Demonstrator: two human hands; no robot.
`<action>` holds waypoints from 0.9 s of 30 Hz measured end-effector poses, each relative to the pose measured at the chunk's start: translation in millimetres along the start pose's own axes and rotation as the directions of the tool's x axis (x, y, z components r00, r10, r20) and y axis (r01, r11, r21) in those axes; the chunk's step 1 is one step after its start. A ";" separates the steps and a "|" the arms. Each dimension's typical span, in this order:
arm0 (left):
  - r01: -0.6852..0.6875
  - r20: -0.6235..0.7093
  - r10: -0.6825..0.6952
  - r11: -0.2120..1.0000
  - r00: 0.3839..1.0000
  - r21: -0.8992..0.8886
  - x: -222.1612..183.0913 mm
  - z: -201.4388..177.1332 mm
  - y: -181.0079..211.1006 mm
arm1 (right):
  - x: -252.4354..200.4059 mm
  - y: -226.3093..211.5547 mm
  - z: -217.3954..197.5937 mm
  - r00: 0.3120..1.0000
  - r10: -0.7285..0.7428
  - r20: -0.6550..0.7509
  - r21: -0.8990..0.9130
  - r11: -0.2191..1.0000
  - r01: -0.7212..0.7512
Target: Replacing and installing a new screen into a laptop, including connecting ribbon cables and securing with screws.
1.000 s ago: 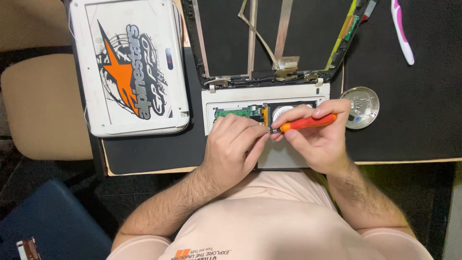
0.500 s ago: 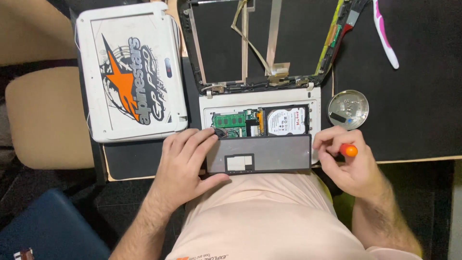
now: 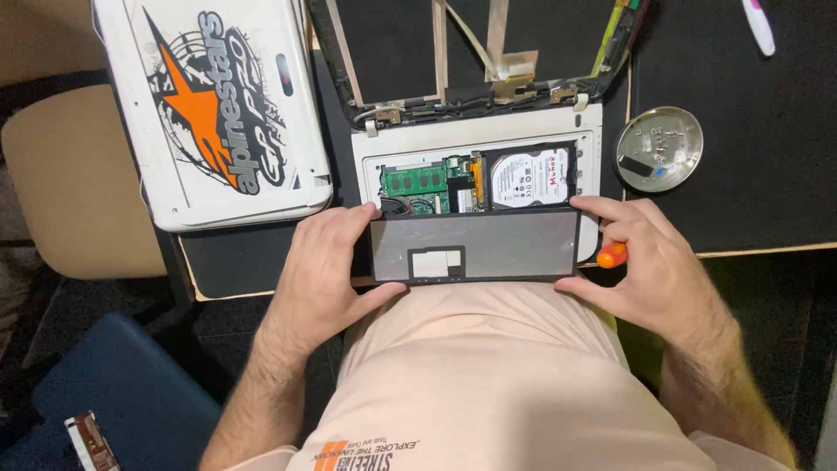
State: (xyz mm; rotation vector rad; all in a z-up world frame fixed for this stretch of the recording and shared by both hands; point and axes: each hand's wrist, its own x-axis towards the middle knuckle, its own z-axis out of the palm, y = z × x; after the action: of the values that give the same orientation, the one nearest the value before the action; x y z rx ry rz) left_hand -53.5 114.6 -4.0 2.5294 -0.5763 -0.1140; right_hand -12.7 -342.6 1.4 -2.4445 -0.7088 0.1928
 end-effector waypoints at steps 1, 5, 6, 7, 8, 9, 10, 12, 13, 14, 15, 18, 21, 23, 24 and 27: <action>0.008 -0.026 -0.008 1.000 1.000 -0.027 -0.2 -0.4 0.0 | 2.4 -0.8 -1.1 1.000 -0.029 -0.006 0.014 0.999 0.029; -0.040 -0.134 0.028 0.995 0.991 -0.090 9.3 -4.8 2.2 | 11.5 0.4 -9.3 0.996 -0.070 -0.048 0.059 0.996 0.073; -0.044 -0.132 0.031 0.995 0.991 -0.093 13.5 -4.9 2.1 | 14.4 3.6 -10.6 0.997 -0.065 -0.049 0.057 0.996 0.068; -0.042 -0.160 0.036 0.999 0.986 -0.033 17.3 -5.4 2.0 | 17.2 6.3 -11.7 0.995 -0.068 -0.067 0.068 0.995 0.073; -0.039 -0.189 0.044 0.999 0.981 0.030 21.3 -6.6 1.2 | 21.2 9.1 -12.4 0.993 -0.074 -0.088 0.080 0.993 0.081; -0.043 -0.189 0.048 0.999 0.981 0.030 25.6 -8.3 1.3 | 23.9 7.6 -12.7 0.993 -0.072 -0.091 0.078 0.994 0.079; -0.049 -0.188 0.061 0.996 0.980 0.072 30.9 -10.2 1.1 | 27.7 6.7 -13.6 0.993 -0.064 -0.097 0.053 0.996 0.069; -0.058 -0.189 0.079 0.992 0.979 0.114 40.6 -12.1 0.6 | 31.7 9.0 -13.6 0.993 -0.055 -0.105 0.024 0.998 0.058; -0.051 -0.189 0.079 0.988 0.979 0.146 45.1 -11.9 0.2 | 31.8 12.4 -12.4 0.992 -0.061 -0.112 0.006 0.998 0.062; -0.043 -0.187 0.076 0.983 0.979 0.176 48.8 -11.5 0.1 | 31.4 15.5 -11.1 0.991 -0.066 -0.115 -0.011 0.998 0.065; -0.046 -0.187 0.079 0.984 0.979 0.174 51.1 -12.1 0.4 | 31.2 16.0 -10.2 0.991 -0.064 -0.116 -0.013 0.998 0.063; -0.004 -0.153 0.047 0.964 0.987 0.267 56.0 -15.4 0.8 | 30.4 16.5 -6.5 0.986 -0.081 -0.145 -0.084 0.994 0.069; 0.002 -0.121 0.037 0.951 0.992 0.310 57.9 -18.3 1.0 | 28.9 16.8 -3.0 0.992 -0.041 -0.121 -0.158 0.987 0.021; -0.031 -0.143 0.090 0.928 0.986 0.372 58.1 -18.7 0.8 | 28.3 16.9 0.2 0.986 -0.040 -0.162 -0.184 0.983 0.009; -0.031 -0.144 0.091 0.927 0.985 0.373 58.8 -19.9 1.5 | 28.3 16.9 0.7 0.986 -0.041 -0.164 -0.185 0.983 0.010; -0.064 -0.165 0.146 0.905 0.975 0.420 58.6 -22.7 2.6 | 28.9 15.6 1.7 0.984 -0.056 -0.171 -0.235 0.972 0.014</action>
State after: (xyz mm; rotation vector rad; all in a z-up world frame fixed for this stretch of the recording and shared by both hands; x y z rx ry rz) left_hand 2.9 98.8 18.8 2.8612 -0.7188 0.3252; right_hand 18.2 -337.3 -8.3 -2.6269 -0.7301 -0.1287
